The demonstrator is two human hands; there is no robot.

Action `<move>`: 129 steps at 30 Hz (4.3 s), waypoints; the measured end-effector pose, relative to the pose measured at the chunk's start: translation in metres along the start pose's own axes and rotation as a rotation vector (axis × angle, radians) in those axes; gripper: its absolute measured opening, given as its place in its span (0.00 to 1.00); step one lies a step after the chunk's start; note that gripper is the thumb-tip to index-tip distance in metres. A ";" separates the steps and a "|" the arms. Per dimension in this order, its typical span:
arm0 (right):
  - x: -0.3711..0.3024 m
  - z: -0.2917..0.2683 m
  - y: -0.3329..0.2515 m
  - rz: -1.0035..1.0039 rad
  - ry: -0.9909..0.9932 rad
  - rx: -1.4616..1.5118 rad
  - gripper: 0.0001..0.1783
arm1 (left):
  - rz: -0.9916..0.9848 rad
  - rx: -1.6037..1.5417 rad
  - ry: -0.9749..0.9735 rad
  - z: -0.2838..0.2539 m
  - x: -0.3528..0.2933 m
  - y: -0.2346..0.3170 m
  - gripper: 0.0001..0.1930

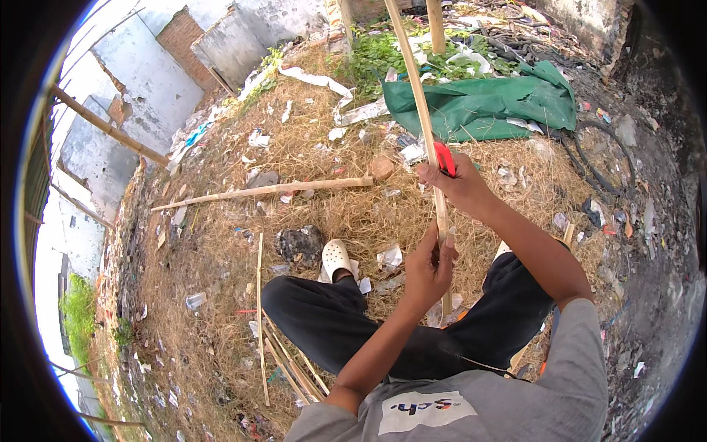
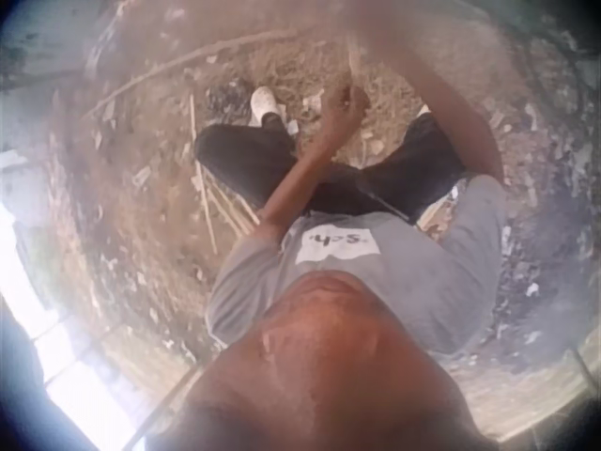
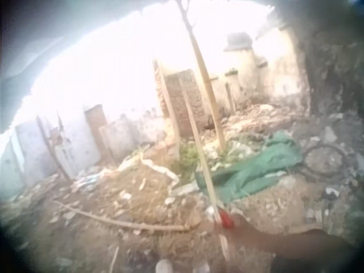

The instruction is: The person sits on the ground and uses a red utility knife to shave the surface of a long bamboo stick. They hold the stick with their left hand and scrape along its length with the knife in their right hand, removing the outer layer.

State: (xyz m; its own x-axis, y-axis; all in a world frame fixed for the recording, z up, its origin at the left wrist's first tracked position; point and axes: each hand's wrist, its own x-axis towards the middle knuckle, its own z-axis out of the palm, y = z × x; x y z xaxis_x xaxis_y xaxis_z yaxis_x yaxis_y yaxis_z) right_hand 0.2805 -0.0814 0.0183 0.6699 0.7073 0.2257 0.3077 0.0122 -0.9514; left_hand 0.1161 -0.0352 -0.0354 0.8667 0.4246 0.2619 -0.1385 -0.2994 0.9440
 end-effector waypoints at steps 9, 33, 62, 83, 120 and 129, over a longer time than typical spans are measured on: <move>0.008 -0.024 -0.008 -0.129 -0.435 -0.346 0.24 | 0.755 0.882 0.335 -0.119 0.063 0.078 0.25; -0.013 -0.049 -0.017 0.021 0.091 -0.181 0.29 | -0.442 0.270 -0.137 -0.207 -0.014 0.037 0.17; -0.013 -0.010 0.000 0.054 0.123 -0.079 0.28 | -0.354 -0.386 -0.271 -0.067 -0.016 0.010 0.22; -0.020 -0.025 -0.005 -0.397 0.154 -1.132 0.40 | -0.490 -0.233 -0.194 -0.071 -0.024 0.034 0.20; -0.032 -0.019 0.007 -0.205 -0.093 -0.900 0.39 | -0.673 -0.703 -0.147 -0.093 -0.056 0.039 0.20; -0.042 0.001 0.008 -0.466 -0.034 -0.927 0.39 | -0.664 -0.797 -0.168 -0.090 -0.052 0.034 0.19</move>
State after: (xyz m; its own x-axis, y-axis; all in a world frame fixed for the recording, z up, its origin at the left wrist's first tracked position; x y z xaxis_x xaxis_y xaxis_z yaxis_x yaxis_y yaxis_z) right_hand 0.2541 -0.1104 0.0013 0.3359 0.7918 0.5102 0.9401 -0.2485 -0.2333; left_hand 0.0231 0.0095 0.0014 0.9309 0.1551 -0.3306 0.1668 0.6248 0.7628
